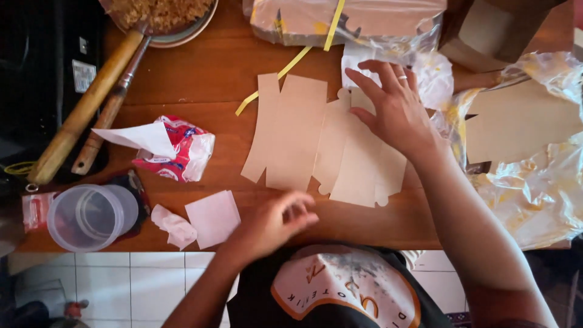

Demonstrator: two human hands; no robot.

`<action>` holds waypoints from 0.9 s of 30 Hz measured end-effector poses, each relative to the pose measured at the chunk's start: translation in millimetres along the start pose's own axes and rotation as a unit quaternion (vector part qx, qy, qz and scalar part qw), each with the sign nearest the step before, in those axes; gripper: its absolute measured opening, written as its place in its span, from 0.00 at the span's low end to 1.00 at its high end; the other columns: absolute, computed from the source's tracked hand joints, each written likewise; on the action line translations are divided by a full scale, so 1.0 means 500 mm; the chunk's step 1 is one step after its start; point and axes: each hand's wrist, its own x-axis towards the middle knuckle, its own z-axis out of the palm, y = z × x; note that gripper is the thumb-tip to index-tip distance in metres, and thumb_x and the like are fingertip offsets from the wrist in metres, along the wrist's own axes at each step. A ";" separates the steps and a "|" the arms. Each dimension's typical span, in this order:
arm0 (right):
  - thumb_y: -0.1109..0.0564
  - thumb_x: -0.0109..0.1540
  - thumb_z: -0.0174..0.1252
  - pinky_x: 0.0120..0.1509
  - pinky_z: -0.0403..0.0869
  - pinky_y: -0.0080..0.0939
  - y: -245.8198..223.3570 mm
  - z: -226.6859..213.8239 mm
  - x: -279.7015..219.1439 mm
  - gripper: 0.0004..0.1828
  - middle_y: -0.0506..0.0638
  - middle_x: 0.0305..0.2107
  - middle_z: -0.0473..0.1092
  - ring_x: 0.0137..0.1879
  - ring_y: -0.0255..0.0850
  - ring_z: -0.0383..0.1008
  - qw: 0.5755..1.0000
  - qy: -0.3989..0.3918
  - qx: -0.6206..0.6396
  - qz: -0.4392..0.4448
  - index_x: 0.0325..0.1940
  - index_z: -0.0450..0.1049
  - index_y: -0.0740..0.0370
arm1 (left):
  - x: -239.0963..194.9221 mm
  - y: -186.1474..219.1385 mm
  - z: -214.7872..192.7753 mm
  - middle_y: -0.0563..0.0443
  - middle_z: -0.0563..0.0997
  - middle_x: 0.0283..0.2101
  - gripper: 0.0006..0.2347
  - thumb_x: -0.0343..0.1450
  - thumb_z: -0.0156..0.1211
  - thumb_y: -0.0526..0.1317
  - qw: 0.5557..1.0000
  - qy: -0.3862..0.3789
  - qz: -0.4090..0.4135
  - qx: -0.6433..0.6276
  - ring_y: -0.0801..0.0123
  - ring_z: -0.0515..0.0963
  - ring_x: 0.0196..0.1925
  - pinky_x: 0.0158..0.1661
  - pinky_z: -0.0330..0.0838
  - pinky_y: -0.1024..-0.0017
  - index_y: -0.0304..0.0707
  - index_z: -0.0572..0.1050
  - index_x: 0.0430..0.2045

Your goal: The person assembles a flat cardboard takeout box by folding and interlocking its tabs. They wipe the cardboard with a tissue, fold along pre-scored lines, and secure the box shape by hand. The finished box is placed on a stack of similar boxes.

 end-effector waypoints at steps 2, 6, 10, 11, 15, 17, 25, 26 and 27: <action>0.47 0.57 0.66 0.61 0.65 0.57 -0.034 -0.005 -0.032 0.32 0.50 0.56 0.63 0.60 0.51 0.65 0.999 -0.034 0.016 -0.011 0.64 0.68 0.52 | 0.021 -0.045 -0.019 0.44 0.78 0.46 0.19 0.67 0.61 0.49 0.973 0.104 0.077 0.190 0.49 0.77 0.47 0.46 0.70 0.53 0.48 0.73 0.51; 0.40 0.57 0.61 0.61 0.66 0.56 -0.127 -0.041 -0.077 0.31 0.50 0.56 0.63 0.62 0.51 0.64 0.993 -0.087 0.071 -0.036 0.61 0.68 0.51 | 0.044 -0.082 -0.055 0.31 0.62 0.64 0.32 0.62 0.69 0.51 0.867 0.257 0.150 0.400 0.37 0.59 0.67 0.61 0.54 0.37 0.34 0.67 0.58; 0.33 0.52 0.63 0.63 0.66 0.55 -0.159 -0.031 -0.130 0.37 0.51 0.56 0.64 0.62 0.52 0.64 0.990 -0.117 0.074 -0.020 0.60 0.70 0.52 | 0.046 -0.089 -0.040 0.28 0.65 0.62 0.30 0.63 0.68 0.50 0.870 0.246 0.167 0.394 0.36 0.63 0.65 0.61 0.58 0.41 0.31 0.69 0.56; 0.31 0.50 0.63 0.66 0.63 0.56 -0.162 -0.023 -0.140 0.39 0.52 0.57 0.63 0.65 0.52 0.63 0.992 -0.113 0.053 -0.021 0.60 0.70 0.52 | 0.045 -0.091 -0.030 0.30 0.68 0.59 0.29 0.63 0.67 0.52 0.844 0.270 0.176 0.428 0.40 0.67 0.63 0.60 0.60 0.46 0.33 0.71 0.54; 0.29 0.51 0.60 0.70 0.62 0.58 -0.171 -0.008 -0.168 0.39 0.52 0.58 0.62 0.69 0.52 0.60 0.994 -0.106 0.028 -0.018 0.59 0.70 0.52 | 0.034 -0.100 -0.001 0.32 0.74 0.51 0.29 0.62 0.64 0.60 0.807 0.299 0.200 0.469 0.46 0.74 0.56 0.57 0.64 0.51 0.35 0.75 0.48; 0.31 0.52 0.60 0.69 0.62 0.57 -0.178 -0.011 -0.175 0.36 0.52 0.58 0.63 0.68 0.51 0.60 0.994 -0.106 0.022 -0.026 0.58 0.71 0.53 | 0.032 -0.105 0.004 0.35 0.75 0.48 0.26 0.63 0.65 0.58 0.807 0.295 0.209 0.467 0.48 0.75 0.54 0.57 0.64 0.51 0.37 0.76 0.46; 0.38 0.57 0.60 0.65 0.66 0.55 -0.182 0.006 -0.185 0.30 0.55 0.54 0.65 0.66 0.53 0.63 0.995 -0.073 0.026 -0.060 0.56 0.72 0.57 | 0.038 -0.097 0.001 0.44 0.77 0.41 0.09 0.72 0.59 0.43 0.796 0.227 0.326 0.457 0.57 0.77 0.51 0.56 0.67 0.56 0.38 0.76 0.39; 0.39 0.57 0.60 0.65 0.66 0.55 -0.183 0.006 -0.187 0.29 0.56 0.54 0.65 0.66 0.54 0.63 0.995 -0.067 0.030 -0.063 0.56 0.71 0.58 | 0.035 -0.100 0.000 0.45 0.77 0.40 0.09 0.72 0.57 0.41 0.791 0.225 0.328 0.464 0.58 0.77 0.50 0.56 0.68 0.57 0.38 0.76 0.42; 0.40 0.57 0.59 0.66 0.65 0.55 -0.184 0.006 -0.189 0.29 0.57 0.55 0.64 0.67 0.55 0.62 0.996 -0.062 0.032 -0.063 0.56 0.71 0.58 | 0.035 -0.101 -0.002 0.45 0.77 0.39 0.10 0.73 0.55 0.38 0.787 0.223 0.331 0.471 0.59 0.78 0.49 0.56 0.68 0.58 0.38 0.75 0.45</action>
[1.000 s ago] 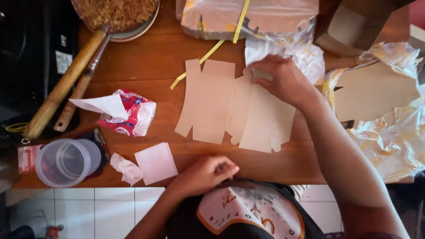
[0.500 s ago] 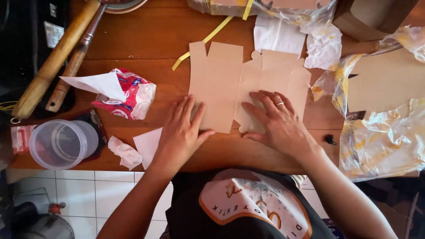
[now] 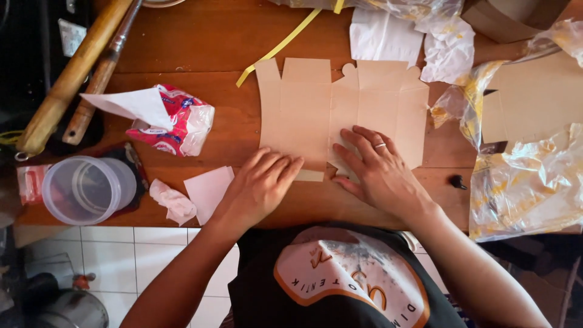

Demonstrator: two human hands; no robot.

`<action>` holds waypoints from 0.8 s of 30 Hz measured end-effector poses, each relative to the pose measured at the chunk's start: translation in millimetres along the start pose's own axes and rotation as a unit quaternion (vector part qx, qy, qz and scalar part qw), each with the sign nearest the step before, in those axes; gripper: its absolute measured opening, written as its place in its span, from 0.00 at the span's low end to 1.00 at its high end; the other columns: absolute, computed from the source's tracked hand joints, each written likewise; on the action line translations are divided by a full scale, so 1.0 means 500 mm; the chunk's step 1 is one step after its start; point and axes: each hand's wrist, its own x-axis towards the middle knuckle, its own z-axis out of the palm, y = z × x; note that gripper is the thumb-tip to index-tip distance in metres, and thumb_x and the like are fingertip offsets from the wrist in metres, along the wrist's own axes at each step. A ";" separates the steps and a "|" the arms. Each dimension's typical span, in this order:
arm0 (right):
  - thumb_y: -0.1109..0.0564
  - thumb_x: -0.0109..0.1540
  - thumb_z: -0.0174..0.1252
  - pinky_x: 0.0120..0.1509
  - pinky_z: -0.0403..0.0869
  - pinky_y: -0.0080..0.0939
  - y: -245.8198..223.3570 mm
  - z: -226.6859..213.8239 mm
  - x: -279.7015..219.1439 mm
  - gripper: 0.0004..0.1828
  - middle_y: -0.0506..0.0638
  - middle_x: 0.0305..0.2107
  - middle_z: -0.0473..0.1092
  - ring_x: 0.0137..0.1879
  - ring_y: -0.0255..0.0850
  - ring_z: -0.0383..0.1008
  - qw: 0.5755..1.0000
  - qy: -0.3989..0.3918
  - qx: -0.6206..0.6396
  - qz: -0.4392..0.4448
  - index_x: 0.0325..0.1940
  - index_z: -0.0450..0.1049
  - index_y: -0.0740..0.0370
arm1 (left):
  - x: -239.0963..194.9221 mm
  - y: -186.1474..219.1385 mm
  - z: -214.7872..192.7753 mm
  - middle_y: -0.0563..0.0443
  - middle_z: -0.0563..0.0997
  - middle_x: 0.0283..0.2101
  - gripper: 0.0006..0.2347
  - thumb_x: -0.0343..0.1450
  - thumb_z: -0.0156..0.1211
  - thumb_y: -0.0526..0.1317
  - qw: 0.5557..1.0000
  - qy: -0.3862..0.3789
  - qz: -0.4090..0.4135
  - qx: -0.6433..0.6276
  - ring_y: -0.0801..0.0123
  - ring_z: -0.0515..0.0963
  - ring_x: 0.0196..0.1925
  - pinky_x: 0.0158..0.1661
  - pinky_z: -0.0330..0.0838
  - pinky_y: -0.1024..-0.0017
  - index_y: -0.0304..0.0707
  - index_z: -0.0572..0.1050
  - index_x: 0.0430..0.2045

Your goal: The person assembles a flat cardboard takeout box by folding and interlocking its tabs. They wipe the cardboard with a tissue, fold along pre-scored lines, and secure the box shape by hand. The finished box is placed on a stack of similar boxes.

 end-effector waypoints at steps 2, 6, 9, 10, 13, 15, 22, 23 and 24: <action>0.40 0.58 0.59 0.66 0.65 0.56 -0.006 0.006 -0.003 0.29 0.57 0.55 0.64 0.67 0.55 0.62 1.000 0.009 -0.001 0.006 0.57 0.71 0.59 | 0.015 0.010 0.001 0.43 0.77 0.44 0.09 0.71 0.55 0.36 1.000 0.015 0.001 0.005 0.56 0.76 0.53 0.57 0.68 0.57 0.37 0.75 0.44; 0.39 0.60 0.57 0.68 0.63 0.56 -0.014 0.002 0.000 0.26 0.57 0.56 0.66 0.67 0.55 0.63 0.999 0.037 0.024 -0.002 0.54 0.73 0.58 | 0.013 0.034 0.043 0.40 0.76 0.51 0.10 0.69 0.54 0.33 0.997 0.066 -0.033 0.000 0.54 0.74 0.60 0.58 0.68 0.59 0.32 0.75 0.43; 0.51 0.60 0.60 0.58 0.71 0.55 -0.016 -0.047 0.017 0.16 0.56 0.50 0.69 0.56 0.57 0.72 0.989 0.050 0.133 0.043 0.48 0.75 0.62 | 0.008 0.030 0.053 0.39 0.76 0.53 0.11 0.69 0.55 0.34 0.996 0.078 -0.040 -0.016 0.54 0.73 0.60 0.58 0.67 0.61 0.32 0.75 0.44; 0.51 0.60 0.60 0.58 0.71 0.55 -0.002 -0.050 0.019 0.16 0.56 0.50 0.69 0.56 0.57 0.72 0.989 0.050 0.130 0.045 0.48 0.75 0.62 | 0.007 0.031 0.054 0.39 0.76 0.53 0.11 0.69 0.55 0.34 0.996 0.080 -0.039 -0.018 0.54 0.73 0.60 0.58 0.67 0.61 0.32 0.75 0.44; 0.51 0.61 0.59 0.55 0.73 0.50 0.038 -0.057 0.020 0.14 0.49 0.47 0.70 0.50 0.51 0.75 0.989 0.070 0.080 0.102 0.49 0.75 0.58 | 0.000 0.034 0.055 0.39 0.75 0.54 0.12 0.68 0.56 0.33 0.994 0.084 -0.053 -0.037 0.54 0.73 0.61 0.59 0.67 0.61 0.32 0.74 0.45; 0.49 0.64 0.59 0.52 0.74 0.46 0.068 -0.051 0.021 0.11 0.47 0.42 0.73 0.47 0.48 0.77 0.987 0.079 0.069 0.119 0.47 0.77 0.55 | -0.009 0.036 0.058 0.39 0.74 0.56 0.14 0.68 0.56 0.32 0.992 0.090 -0.062 -0.054 0.54 0.72 0.62 0.59 0.66 0.60 0.31 0.74 0.47; 0.51 0.66 0.65 0.39 0.72 0.40 0.198 0.040 0.148 0.10 0.44 0.24 0.73 0.30 0.41 0.77 0.952 0.214 0.000 0.217 0.34 0.75 0.55 | -0.015 0.040 0.061 0.43 0.74 0.58 0.15 0.67 0.56 0.34 0.989 0.093 -0.094 -0.065 0.58 0.71 0.63 0.61 0.64 0.61 0.35 0.74 0.48; 0.47 0.66 0.64 0.35 0.70 0.46 0.218 0.044 0.172 0.12 0.45 0.23 0.73 0.30 0.44 0.75 0.942 0.214 -0.030 0.257 0.36 0.75 0.56 | -0.010 0.040 0.049 0.42 0.74 0.58 0.14 0.68 0.56 0.33 0.989 0.076 -0.092 -0.088 0.57 0.71 0.63 0.62 0.63 0.60 0.32 0.74 0.48; 0.44 0.66 0.64 0.31 0.68 0.51 0.236 0.050 0.199 0.16 0.46 0.23 0.72 0.30 0.47 0.73 0.930 0.212 -0.058 0.294 0.38 0.74 0.58 | -0.008 0.041 0.036 0.41 0.74 0.59 0.13 0.69 0.55 0.31 0.988 0.059 -0.092 -0.110 0.57 0.71 0.63 0.63 0.62 0.59 0.29 0.74 0.48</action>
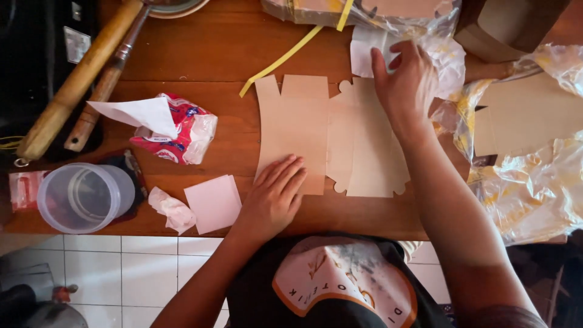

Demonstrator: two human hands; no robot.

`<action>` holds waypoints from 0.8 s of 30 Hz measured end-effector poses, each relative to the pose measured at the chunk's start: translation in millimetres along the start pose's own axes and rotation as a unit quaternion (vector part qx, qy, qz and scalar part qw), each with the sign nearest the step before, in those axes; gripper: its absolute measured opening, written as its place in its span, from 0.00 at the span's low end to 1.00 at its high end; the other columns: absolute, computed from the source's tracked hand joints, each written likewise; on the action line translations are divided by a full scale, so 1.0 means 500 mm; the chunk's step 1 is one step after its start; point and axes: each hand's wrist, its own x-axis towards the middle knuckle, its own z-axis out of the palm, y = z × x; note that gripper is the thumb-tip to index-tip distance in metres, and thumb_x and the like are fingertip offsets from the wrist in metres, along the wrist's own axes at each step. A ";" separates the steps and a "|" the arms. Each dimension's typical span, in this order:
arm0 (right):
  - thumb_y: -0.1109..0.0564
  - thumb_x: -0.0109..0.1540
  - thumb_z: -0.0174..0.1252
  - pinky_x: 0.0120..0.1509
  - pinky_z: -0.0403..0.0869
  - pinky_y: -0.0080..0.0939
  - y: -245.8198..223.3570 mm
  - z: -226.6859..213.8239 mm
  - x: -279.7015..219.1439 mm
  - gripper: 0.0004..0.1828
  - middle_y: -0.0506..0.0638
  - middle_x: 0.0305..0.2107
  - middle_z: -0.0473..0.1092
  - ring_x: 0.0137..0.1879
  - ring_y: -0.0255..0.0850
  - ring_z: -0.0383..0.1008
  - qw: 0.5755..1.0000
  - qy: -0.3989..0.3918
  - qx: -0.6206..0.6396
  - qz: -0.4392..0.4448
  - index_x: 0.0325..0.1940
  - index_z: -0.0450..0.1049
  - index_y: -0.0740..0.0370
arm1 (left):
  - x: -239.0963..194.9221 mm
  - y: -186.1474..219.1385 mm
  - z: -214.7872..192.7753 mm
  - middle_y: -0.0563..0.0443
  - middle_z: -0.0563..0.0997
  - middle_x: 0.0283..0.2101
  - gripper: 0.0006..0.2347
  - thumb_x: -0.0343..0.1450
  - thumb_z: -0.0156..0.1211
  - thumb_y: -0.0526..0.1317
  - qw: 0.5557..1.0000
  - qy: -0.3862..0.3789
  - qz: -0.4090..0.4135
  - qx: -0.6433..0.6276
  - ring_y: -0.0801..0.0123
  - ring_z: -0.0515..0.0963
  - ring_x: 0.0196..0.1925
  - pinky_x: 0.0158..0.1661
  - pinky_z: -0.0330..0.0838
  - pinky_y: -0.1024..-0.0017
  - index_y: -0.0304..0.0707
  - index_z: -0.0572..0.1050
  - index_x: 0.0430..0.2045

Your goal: The person assembles a flat cardboard takeout box by folding and interlocking its tabs. They wipe the cardboard with a tissue, fold along pre-scored lines, and secure the box shape by hand. The finished box is placed on a stack of similar boxes.

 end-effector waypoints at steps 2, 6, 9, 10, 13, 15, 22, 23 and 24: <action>0.51 0.61 0.64 0.31 0.67 0.50 0.019 0.042 0.023 0.09 0.48 0.24 0.72 0.29 0.47 0.72 1.000 -0.012 0.028 0.002 0.32 0.75 0.57 | 0.009 0.004 -0.022 0.39 0.73 0.59 0.17 0.70 0.56 0.42 1.000 -0.014 -0.007 -0.024 0.55 0.69 0.64 0.64 0.61 0.59 0.28 0.73 0.48; 0.63 0.66 0.56 0.34 0.69 0.46 -0.023 -0.015 0.018 0.06 0.53 0.28 0.73 0.33 0.46 0.73 0.986 -0.015 0.162 -0.015 0.35 0.68 0.63 | 0.014 0.006 -0.035 0.37 0.71 0.60 0.24 0.71 0.55 0.54 0.998 -0.032 -0.018 -0.056 0.54 0.68 0.65 0.64 0.59 0.59 0.27 0.72 0.49; 0.58 0.73 0.53 0.31 0.63 0.39 -0.020 -0.047 -0.029 0.10 0.49 0.26 0.66 0.30 0.38 0.65 0.971 0.095 0.215 0.037 0.39 0.63 0.62 | 0.020 0.001 -0.025 0.41 0.74 0.57 0.20 0.72 0.56 0.52 0.998 -0.005 -0.032 -0.047 0.55 0.71 0.62 0.58 0.64 0.60 0.31 0.74 0.44; 0.58 0.73 0.53 0.31 0.63 0.39 -0.020 -0.065 -0.043 0.10 0.49 0.26 0.66 0.30 0.38 0.65 0.972 0.092 0.213 0.039 0.39 0.63 0.62 | 0.022 -0.001 -0.023 0.41 0.74 0.57 0.20 0.72 0.56 0.52 0.998 -0.007 -0.033 -0.050 0.55 0.71 0.62 0.58 0.64 0.60 0.31 0.74 0.44; 0.72 0.71 0.57 0.38 0.59 0.30 -0.014 -0.112 -0.079 0.16 0.45 0.30 0.56 0.36 0.33 0.58 0.898 0.152 0.401 0.096 0.54 0.61 0.58 | 0.030 -0.009 -0.018 0.45 0.77 0.51 0.11 0.72 0.60 0.40 0.996 0.053 -0.034 -0.060 0.56 0.76 0.53 0.51 0.66 0.58 0.33 0.75 0.43; 0.66 0.63 0.57 0.36 0.68 0.44 -0.001 -0.139 -0.103 0.05 0.49 0.27 0.68 0.29 0.43 0.67 0.978 0.207 0.026 0.023 0.40 0.70 0.60 | 0.033 -0.015 -0.013 0.46 0.77 0.53 0.11 0.73 0.59 0.38 0.992 0.095 -0.072 0.028 0.57 0.74 0.57 0.58 0.63 0.57 0.35 0.76 0.47; 0.64 0.70 0.38 0.78 0.59 0.34 -0.122 -0.110 -0.183 0.23 0.37 0.62 0.66 0.74 0.34 0.56 0.927 -0.255 -0.217 -0.167 0.65 0.69 0.49 | 0.024 -0.040 0.033 0.42 0.70 0.60 0.19 0.71 0.57 0.45 0.986 0.066 -0.116 0.102 0.53 0.68 0.62 0.58 0.60 0.57 0.39 0.70 0.55; 0.62 0.69 0.41 0.77 0.58 0.37 -0.147 -0.107 -0.203 0.21 0.42 0.62 0.66 0.73 0.38 0.57 0.940 -0.239 -0.145 -0.196 0.64 0.68 0.53 | 0.021 -0.044 0.036 0.43 0.70 0.60 0.20 0.71 0.56 0.46 0.986 0.067 -0.119 0.095 0.53 0.69 0.62 0.58 0.61 0.58 0.37 0.69 0.56; 0.61 0.67 0.44 0.77 0.58 0.40 -0.173 -0.102 -0.223 0.21 0.46 0.62 0.65 0.73 0.41 0.58 0.946 -0.222 -0.071 -0.225 0.64 0.68 0.57 | 0.017 -0.048 0.039 0.43 0.70 0.60 0.22 0.71 0.56 0.47 0.986 0.068 -0.124 0.089 0.54 0.70 0.62 0.59 0.61 0.59 0.36 0.68 0.57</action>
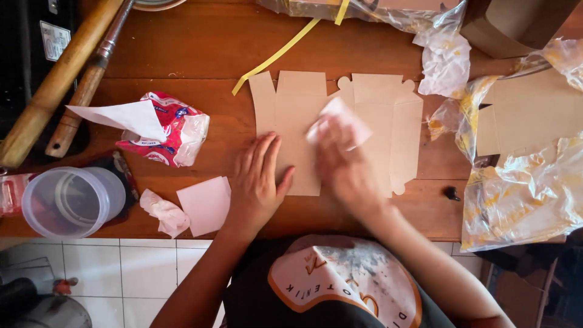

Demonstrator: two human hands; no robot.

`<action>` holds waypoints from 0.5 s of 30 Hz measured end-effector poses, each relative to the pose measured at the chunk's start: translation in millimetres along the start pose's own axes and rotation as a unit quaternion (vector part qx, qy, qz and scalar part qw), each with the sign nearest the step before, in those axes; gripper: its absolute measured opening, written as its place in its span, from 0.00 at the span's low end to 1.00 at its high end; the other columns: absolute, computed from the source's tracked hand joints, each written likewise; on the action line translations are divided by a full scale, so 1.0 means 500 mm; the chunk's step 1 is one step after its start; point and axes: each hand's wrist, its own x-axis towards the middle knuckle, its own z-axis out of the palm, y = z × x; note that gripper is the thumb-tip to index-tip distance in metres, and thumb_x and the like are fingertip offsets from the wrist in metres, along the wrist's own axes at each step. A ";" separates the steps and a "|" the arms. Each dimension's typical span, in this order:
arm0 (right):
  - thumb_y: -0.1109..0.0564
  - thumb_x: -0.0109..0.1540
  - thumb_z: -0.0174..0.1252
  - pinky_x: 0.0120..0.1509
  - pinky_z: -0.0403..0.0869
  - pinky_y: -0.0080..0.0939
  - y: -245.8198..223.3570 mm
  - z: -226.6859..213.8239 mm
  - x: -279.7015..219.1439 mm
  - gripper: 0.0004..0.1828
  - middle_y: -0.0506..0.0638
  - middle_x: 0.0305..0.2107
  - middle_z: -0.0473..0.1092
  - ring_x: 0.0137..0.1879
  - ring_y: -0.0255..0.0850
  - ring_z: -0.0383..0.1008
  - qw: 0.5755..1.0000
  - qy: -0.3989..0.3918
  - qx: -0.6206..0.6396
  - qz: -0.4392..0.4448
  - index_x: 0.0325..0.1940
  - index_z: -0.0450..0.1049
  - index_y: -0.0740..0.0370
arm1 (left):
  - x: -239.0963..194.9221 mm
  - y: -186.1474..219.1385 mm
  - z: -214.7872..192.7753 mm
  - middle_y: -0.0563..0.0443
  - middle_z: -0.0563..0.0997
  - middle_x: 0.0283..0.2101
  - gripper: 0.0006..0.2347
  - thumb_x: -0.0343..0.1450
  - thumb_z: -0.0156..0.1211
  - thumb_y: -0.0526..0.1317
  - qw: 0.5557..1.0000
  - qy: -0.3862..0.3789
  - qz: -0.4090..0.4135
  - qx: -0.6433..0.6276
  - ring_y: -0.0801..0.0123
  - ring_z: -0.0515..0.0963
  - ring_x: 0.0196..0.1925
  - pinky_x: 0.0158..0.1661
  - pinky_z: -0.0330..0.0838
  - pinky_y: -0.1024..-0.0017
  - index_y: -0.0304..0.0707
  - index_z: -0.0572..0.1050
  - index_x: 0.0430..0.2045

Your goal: The person assembles a flat cardboard takeout box by folding and interlocking its tabs. They wipe the cardboard with a tissue, fold along pre-scored lines, and secure the box shape by hand. The finished box is placed on a stack of similar boxes.

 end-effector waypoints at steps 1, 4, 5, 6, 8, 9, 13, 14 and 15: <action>0.61 0.67 0.44 0.77 0.58 0.40 -0.023 0.002 -0.004 0.21 0.46 0.62 0.65 0.73 0.41 0.58 1.000 0.000 0.001 -0.001 0.64 0.68 0.57 | 0.001 -0.001 -0.001 0.43 0.70 0.60 0.22 0.71 0.56 0.47 1.000 0.000 -0.001 0.001 0.54 0.70 0.62 0.59 0.61 0.59 0.36 0.68 0.57; 0.56 0.61 0.54 0.76 0.56 0.50 -0.061 0.000 -0.014 0.26 0.60 0.63 0.63 0.71 0.51 0.61 0.970 0.107 0.183 -0.120 0.62 0.67 0.68 | 0.001 -0.002 -0.007 0.44 0.70 0.61 0.26 0.66 0.61 0.46 1.000 -0.006 0.009 0.014 0.57 0.70 0.62 0.59 0.61 0.60 0.37 0.67 0.59; 0.55 0.62 0.53 0.74 0.59 0.50 -0.051 -0.005 -0.011 0.23 0.60 0.62 0.64 0.70 0.51 0.62 0.970 0.107 0.167 -0.144 0.60 0.69 0.67 | 0.001 -0.002 -0.009 0.44 0.70 0.61 0.24 0.68 0.59 0.46 1.000 -0.007 0.012 0.010 0.56 0.71 0.61 0.58 0.61 0.60 0.36 0.68 0.58; 0.54 0.63 0.52 0.73 0.62 0.50 -0.040 -0.010 -0.009 0.21 0.60 0.62 0.65 0.69 0.51 0.64 0.968 0.107 0.151 -0.168 0.59 0.70 0.66 | 0.002 -0.001 -0.009 0.43 0.71 0.60 0.23 0.69 0.57 0.47 1.000 -0.008 0.014 0.005 0.56 0.71 0.60 0.58 0.61 0.60 0.35 0.68 0.57; 0.52 0.63 0.53 0.73 0.61 0.51 -0.005 0.007 -0.017 0.21 0.59 0.60 0.67 0.68 0.50 0.65 0.974 0.110 0.121 -0.154 0.58 0.72 0.63 | -0.002 -0.009 -0.011 0.42 0.69 0.61 0.23 0.70 0.57 0.47 1.000 -0.016 0.011 -0.018 0.53 0.70 0.61 0.59 0.60 0.57 0.35 0.68 0.58; 0.50 0.63 0.55 0.74 0.60 0.52 0.013 0.016 -0.020 0.21 0.57 0.58 0.70 0.67 0.49 0.66 0.980 0.115 0.089 -0.138 0.58 0.73 0.60 | -0.004 -0.013 -0.011 0.41 0.68 0.62 0.24 0.70 0.57 0.48 0.999 -0.024 0.010 -0.043 0.50 0.68 0.63 0.60 0.59 0.55 0.36 0.68 0.59; 0.45 0.68 0.47 0.77 0.54 0.51 0.043 0.022 -0.006 0.25 0.56 0.64 0.64 0.72 0.46 0.60 0.991 0.093 0.048 -0.087 0.64 0.69 0.61 | -0.001 -0.016 -0.036 0.40 0.65 0.63 0.26 0.69 0.57 0.53 1.000 -0.025 -0.008 -0.003 0.47 0.63 0.65 0.63 0.53 0.52 0.40 0.68 0.60; 0.42 0.65 0.48 0.77 0.53 0.54 0.028 0.023 -0.010 0.31 0.63 0.63 0.63 0.72 0.53 0.58 0.989 0.071 0.042 -0.123 0.65 0.65 0.66 | -0.002 -0.019 -0.040 0.40 0.65 0.63 0.28 0.67 0.59 0.54 0.999 -0.038 -0.003 -0.011 0.46 0.63 0.66 0.63 0.54 0.51 0.41 0.67 0.61; 0.38 0.63 0.49 0.77 0.53 0.57 0.013 0.023 -0.013 0.39 0.71 0.63 0.61 0.72 0.60 0.56 0.985 0.049 0.036 -0.159 0.67 0.61 0.71 | -0.003 -0.022 -0.043 0.39 0.64 0.63 0.31 0.65 0.62 0.55 0.999 -0.051 0.003 -0.018 0.46 0.63 0.66 0.64 0.54 0.50 0.42 0.66 0.62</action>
